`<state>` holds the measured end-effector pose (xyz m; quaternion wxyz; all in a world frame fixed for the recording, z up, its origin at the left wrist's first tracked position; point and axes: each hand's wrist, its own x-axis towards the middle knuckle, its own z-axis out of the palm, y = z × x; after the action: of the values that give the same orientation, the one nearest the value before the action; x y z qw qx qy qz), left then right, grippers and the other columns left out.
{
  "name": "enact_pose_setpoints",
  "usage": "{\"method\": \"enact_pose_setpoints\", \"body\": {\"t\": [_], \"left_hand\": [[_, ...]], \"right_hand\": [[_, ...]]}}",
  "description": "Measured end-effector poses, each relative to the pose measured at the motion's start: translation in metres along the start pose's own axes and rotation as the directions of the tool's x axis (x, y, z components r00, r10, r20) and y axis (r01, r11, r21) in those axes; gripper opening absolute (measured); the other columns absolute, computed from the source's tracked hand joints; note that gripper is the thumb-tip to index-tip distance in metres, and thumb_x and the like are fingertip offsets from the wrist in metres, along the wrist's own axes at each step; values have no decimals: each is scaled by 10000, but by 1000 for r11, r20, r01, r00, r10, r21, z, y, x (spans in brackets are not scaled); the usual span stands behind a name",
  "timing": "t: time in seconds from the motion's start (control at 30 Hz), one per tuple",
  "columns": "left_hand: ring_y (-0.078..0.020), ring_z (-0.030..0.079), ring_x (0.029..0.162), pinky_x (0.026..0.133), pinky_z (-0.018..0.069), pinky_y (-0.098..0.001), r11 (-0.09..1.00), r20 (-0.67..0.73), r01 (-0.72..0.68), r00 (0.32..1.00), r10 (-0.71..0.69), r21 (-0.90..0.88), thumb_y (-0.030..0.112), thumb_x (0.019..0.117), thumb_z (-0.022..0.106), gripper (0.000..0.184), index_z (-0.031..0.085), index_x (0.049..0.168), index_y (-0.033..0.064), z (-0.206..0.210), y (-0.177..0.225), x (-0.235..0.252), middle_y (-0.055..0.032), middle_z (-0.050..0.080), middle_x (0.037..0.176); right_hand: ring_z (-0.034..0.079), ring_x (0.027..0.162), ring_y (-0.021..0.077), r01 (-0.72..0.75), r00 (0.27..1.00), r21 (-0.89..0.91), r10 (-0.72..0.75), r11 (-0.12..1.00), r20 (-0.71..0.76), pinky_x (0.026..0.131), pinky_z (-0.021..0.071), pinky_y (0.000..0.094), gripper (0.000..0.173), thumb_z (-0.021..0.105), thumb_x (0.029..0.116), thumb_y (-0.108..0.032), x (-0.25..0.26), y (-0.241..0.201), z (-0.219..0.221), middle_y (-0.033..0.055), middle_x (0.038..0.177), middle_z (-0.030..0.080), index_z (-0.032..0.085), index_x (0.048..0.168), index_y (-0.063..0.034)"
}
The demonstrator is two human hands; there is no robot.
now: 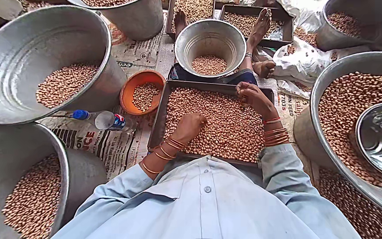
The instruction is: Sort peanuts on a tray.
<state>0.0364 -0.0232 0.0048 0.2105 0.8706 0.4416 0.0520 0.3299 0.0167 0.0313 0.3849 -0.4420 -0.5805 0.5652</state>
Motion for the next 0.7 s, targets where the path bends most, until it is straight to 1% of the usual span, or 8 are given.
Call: {"method": "enact_pose_setpoints", "body": {"t": [0.1, 0.17, 0.23, 0.3, 0.4, 0.53, 0.63, 0.7], "left_hand": [[-353, 712, 926, 780, 572, -551, 999, -5, -20, 1000, 20, 34, 96, 966, 663, 128, 780, 1018, 82, 4, -2, 1, -153, 724, 968], [-350, 718, 942, 797, 574, -556, 1000, 9, -2, 1000, 2, 6, 99, 952, 672, 128, 777, 1021, 74, 5, -5, -1, -153, 731, 975], [-311, 716, 851, 781, 575, -537, 989, 7, 53, 999, -52, -137, 123, 951, 699, 103, 778, 1000, 79, -5, -13, -7, -133, 739, 905], [-226, 576, 601, 589, 488, -424, 891, -2, 121, 991, -135, -437, 135, 986, 682, 85, 725, 986, 61, -20, -25, -21, -107, 649, 741], [-158, 550, 601, 559, 463, -311, 708, 99, 203, 978, -186, -677, 146, 1046, 587, 121, 650, 1109, 65, -40, -36, -37, -100, 665, 842], [-177, 558, 572, 572, 485, -379, 884, -12, 49, 998, -62, -464, 78, 991, 650, 106, 751, 1027, 78, -22, -29, -21, -73, 659, 747], [-254, 698, 805, 784, 576, -484, 965, -50, -25, 999, 12, -262, 101, 954, 716, 110, 785, 1039, 109, -7, -18, -11, -98, 741, 931], [-299, 717, 887, 828, 570, -519, 978, -46, -31, 999, 22, -205, 101, 944, 723, 117, 780, 1045, 91, -2, -12, -8, -127, 746, 969]], "right_hand": [[445, 503, 30, -86, 993, -239, 104, 967, 62, 462, 377, 208, 201, 443, 1013, -191, -1, -10, 25, -49, 662, 512, 617, 951, -111], [570, 645, 192, -134, 978, -593, 204, 794, 51, 615, 457, 425, 240, 584, 1055, -238, -13, -24, 54, 71, 749, 628, 723, 974, -61], [685, 784, 316, -97, 982, -778, 189, 620, 29, 715, 532, 554, 186, 705, 987, -233, -28, -23, 83, 143, 831, 716, 775, 949, -64], [701, 907, 372, -121, 977, -854, 215, 506, -11, 784, 545, 587, 162, 731, 939, -202, -33, -9, 99, 175, 910, 724, 776, 946, -47], [701, 868, 371, -165, 981, -881, 165, 444, -101, 719, 556, 563, 169, 741, 930, -204, -44, 2, 113, 183, 927, 709, 769, 950, -38], [695, 832, 360, -198, 979, -872, 131, 448, -155, 703, 552, 556, 135, 728, 936, -176, -48, 4, 118, 178, 918, 700, 774, 948, -50], [693, 818, 360, -221, 975, -867, 133, 446, -180, 668, 548, 557, 126, 734, 934, -171, -52, 2, 119, 169, 899, 697, 774, 930, -52], [687, 813, 352, -235, 971, -866, 155, 441, -184, 669, 537, 546, 146, 743, 936, -206, -52, 0, 119, 160, 891, 692, 776, 924, -64]]}}
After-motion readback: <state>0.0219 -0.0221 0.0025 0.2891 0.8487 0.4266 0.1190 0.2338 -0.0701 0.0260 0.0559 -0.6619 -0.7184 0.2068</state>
